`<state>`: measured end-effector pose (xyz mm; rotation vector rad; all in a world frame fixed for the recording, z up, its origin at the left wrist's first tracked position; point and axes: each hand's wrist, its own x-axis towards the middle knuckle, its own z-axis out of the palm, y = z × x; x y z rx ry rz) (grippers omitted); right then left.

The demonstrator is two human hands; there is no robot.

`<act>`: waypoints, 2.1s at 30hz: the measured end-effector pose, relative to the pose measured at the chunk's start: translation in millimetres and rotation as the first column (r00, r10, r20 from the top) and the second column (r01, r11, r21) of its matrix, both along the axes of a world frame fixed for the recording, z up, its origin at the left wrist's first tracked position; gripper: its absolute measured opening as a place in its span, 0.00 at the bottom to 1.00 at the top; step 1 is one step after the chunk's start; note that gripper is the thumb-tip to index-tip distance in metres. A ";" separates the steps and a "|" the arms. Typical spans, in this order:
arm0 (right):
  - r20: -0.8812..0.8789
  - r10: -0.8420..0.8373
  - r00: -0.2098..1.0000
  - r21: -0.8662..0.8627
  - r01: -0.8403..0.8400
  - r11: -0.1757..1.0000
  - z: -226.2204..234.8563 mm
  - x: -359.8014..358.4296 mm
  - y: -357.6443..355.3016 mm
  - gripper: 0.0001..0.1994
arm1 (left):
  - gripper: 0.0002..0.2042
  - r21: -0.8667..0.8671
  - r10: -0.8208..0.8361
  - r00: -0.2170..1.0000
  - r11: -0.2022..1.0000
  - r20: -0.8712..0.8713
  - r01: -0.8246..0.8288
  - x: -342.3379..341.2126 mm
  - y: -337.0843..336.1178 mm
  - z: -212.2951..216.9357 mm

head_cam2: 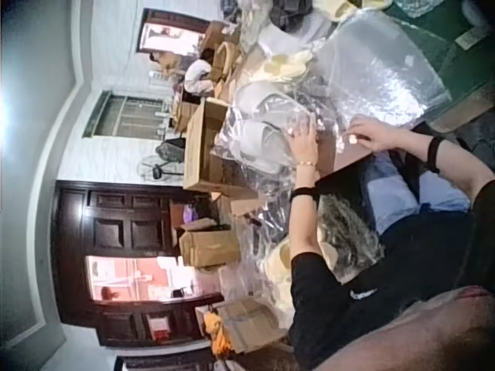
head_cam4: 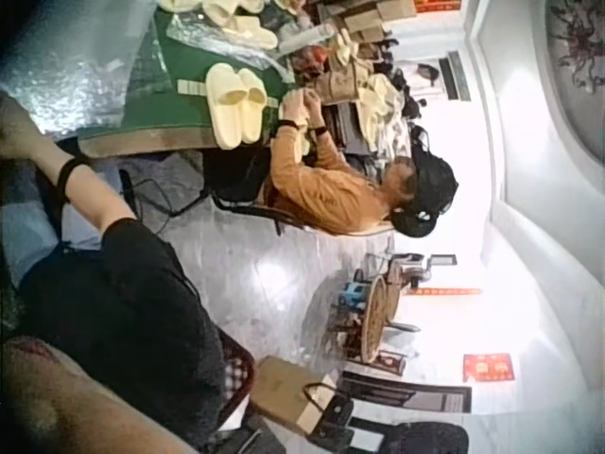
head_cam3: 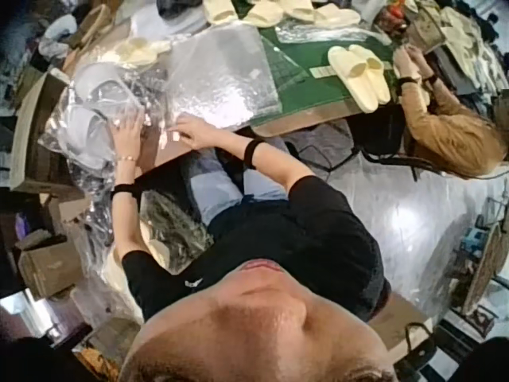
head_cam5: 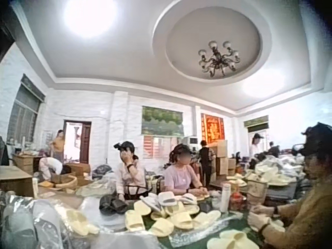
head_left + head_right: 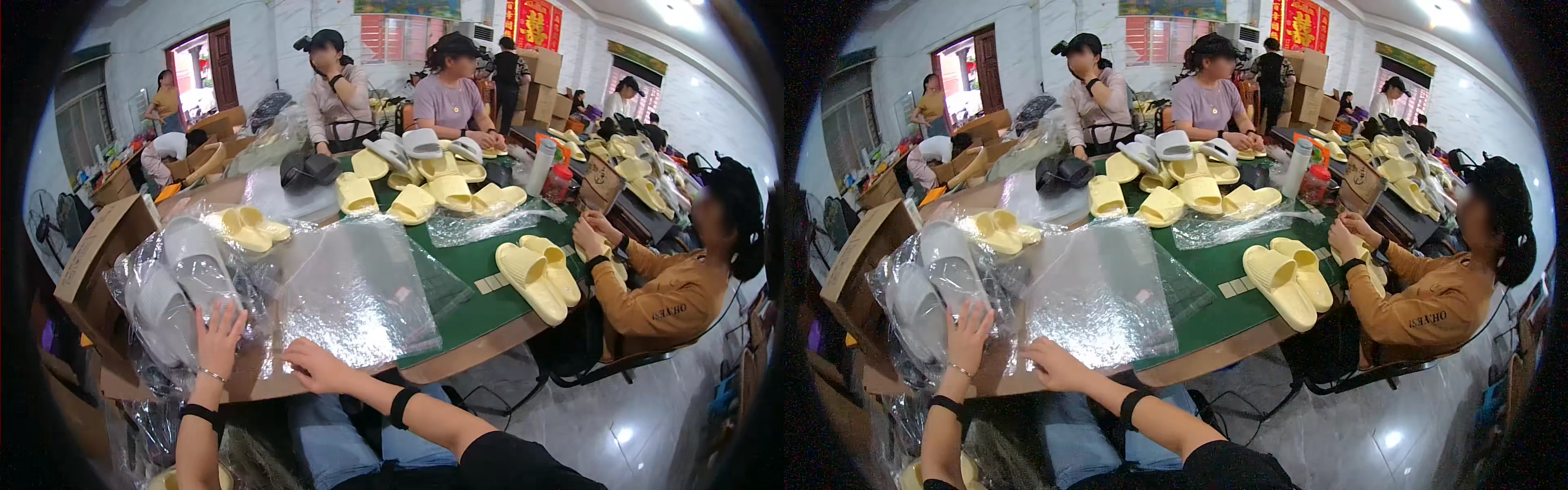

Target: The person is sorting and bagging pairs of yellow, white, and black sandals into plastic bags at a factory workbench.

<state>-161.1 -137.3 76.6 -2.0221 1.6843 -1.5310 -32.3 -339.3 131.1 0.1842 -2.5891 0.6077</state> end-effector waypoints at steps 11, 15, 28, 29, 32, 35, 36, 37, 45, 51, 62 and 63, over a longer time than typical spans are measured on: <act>-0.057 -0.159 0.986 -0.082 0.155 0.985 -8.2 6.2 -4.8 0.09 | 0.25 -0.119 0.215 0.974 0.968 -0.066 -0.221 4.0 -36.5 -23.3; -0.047 -0.196 0.979 -0.081 0.192 0.978 -9.3 5.2 -4.2 0.08 | 0.28 0.010 0.222 0.975 0.975 -0.024 -0.222 3.8 -0.7 -16.8; -0.145 -0.263 0.954 -0.027 0.262 0.965 -8.0 3.6 -2.4 0.06 | 0.33 0.212 0.054 0.998 0.976 0.020 -0.057 16.2 82.4 -19.1; -0.090 -0.276 0.957 -0.055 0.272 0.961 -6.9 7.3 -3.0 0.06 | 0.33 0.188 0.022 1.000 0.982 -0.002 -0.021 15.2 80.3 -25.1; 0.130 -0.260 0.957 -0.080 0.271 0.959 -4.6 0.6 -5.0 0.07 | 0.34 0.241 0.085 0.995 0.968 -0.053 -0.070 8.5 89.4 -21.3; -0.068 -0.598 0.799 -0.093 0.591 0.801 -11.0 -77.9 -12.8 0.08 | 0.35 0.252 0.120 0.988 0.963 -0.094 -0.093 -3.6 97.4 -20.9; 0.057 -0.633 0.772 0.047 0.631 0.774 16.0 -89.8 -1.9 0.08 | 0.35 0.261 0.147 0.986 0.958 -0.083 -0.121 4.9 93.6 -25.4; 0.177 -0.678 0.713 -0.166 0.701 0.694 30.5 -121.3 17.2 0.07 | 0.34 0.235 0.103 0.990 0.969 -0.101 -0.077 1.2 98.8 -23.5; -0.155 -0.976 -0.153 0.000 0.988 -0.155 45.8 -244.8 234.9 0.19 | 0.29 0.263 -0.391 0.918 0.894 0.066 0.362 -38.0 129.0 -34.8; -0.164 -0.909 -0.384 0.209 0.886 -0.413 14.9 -246.2 327.1 0.26 | 0.31 0.537 -0.324 0.943 0.811 0.080 0.233 -65.3 135.9 -43.0; -0.197 -0.976 0.092 0.505 0.863 -0.021 18.0 -263.4 299.1 0.20 | 0.32 0.637 -0.321 0.945 0.742 0.063 0.209 -67.8 134.2 -46.3; -0.247 -0.961 0.125 0.469 0.883 -0.006 15.5 -260.4 293.3 0.18 | 0.29 0.622 -0.325 0.946 0.742 0.009 0.249 -68.3 137.1 -44.1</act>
